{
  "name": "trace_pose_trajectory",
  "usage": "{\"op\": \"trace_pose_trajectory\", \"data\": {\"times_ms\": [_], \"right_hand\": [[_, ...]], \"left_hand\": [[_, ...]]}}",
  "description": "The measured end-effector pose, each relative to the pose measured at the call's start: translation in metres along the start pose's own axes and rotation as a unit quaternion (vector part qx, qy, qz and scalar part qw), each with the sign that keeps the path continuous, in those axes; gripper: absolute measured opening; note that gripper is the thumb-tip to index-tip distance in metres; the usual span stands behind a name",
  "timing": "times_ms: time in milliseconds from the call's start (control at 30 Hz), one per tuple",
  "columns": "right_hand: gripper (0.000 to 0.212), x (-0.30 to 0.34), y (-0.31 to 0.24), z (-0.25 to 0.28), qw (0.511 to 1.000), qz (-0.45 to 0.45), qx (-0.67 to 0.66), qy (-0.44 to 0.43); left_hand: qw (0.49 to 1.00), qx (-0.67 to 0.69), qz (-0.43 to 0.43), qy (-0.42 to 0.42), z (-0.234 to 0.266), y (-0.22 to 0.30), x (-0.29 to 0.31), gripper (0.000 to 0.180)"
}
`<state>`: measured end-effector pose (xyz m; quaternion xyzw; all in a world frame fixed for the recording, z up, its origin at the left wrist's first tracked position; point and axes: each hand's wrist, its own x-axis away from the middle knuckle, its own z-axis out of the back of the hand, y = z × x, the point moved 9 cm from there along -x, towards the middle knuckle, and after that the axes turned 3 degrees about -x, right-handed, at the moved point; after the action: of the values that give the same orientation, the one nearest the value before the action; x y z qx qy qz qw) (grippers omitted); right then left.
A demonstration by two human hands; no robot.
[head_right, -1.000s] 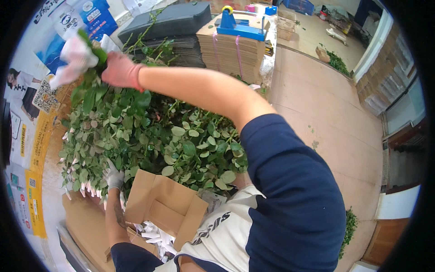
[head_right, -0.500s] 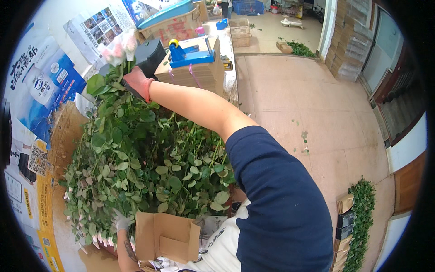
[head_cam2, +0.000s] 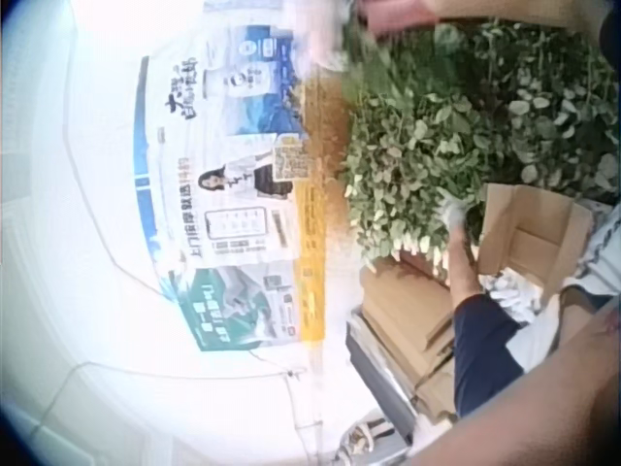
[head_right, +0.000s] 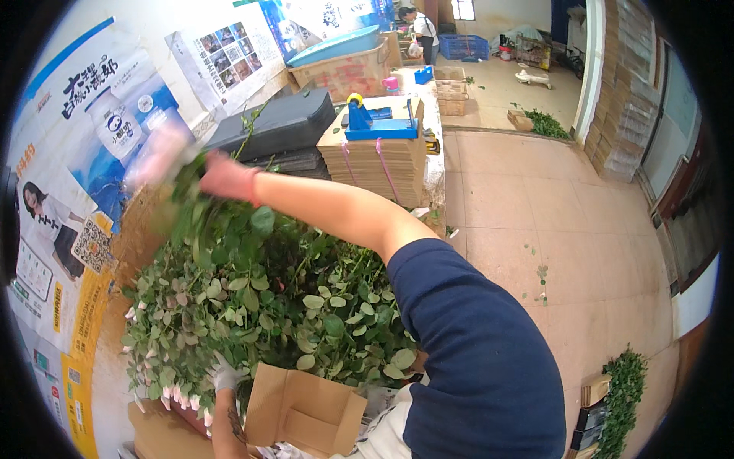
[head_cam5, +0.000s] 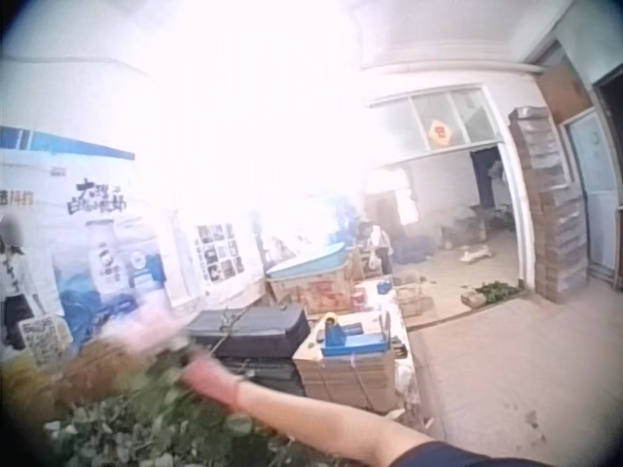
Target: The person wraps bunches of roses in corrugated cardboard by placing several roses on a cardboard sheet and folding the cardboard around the stems.
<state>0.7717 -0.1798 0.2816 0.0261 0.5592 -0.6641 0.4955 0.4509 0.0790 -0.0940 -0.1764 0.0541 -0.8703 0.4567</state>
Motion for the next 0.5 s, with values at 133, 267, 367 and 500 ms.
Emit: {"op": "trace_pose_trajectory", "data": {"times_ms": [133, 267, 367, 500], "right_hand": [[0.033, 0.031, -0.087, -0.089, 0.96, 0.153, 0.082, -0.221], [0.036, -0.011, -0.045, -0.076, 0.88, 0.105, 0.41, -0.216], [0.036, -0.036, -0.017, 0.007, 0.954, 0.044, 0.28, -0.095], [0.036, -0.037, 0.023, 0.11, 0.968, 0.019, 0.251, -0.02]], "left_hand": [[0.997, 0.053, -0.059, -0.016, 0.02, 0.016, -0.002, 0.123], [0.998, 0.05, -0.026, -0.021, 0.023, 0.036, 0.008, 0.119], [0.999, 0.037, 0.006, -0.021, 0.022, 0.011, 0.014, 0.116], [0.999, 0.029, -0.01, -0.011, 0.021, 0.025, 0.005, 0.113]]}}
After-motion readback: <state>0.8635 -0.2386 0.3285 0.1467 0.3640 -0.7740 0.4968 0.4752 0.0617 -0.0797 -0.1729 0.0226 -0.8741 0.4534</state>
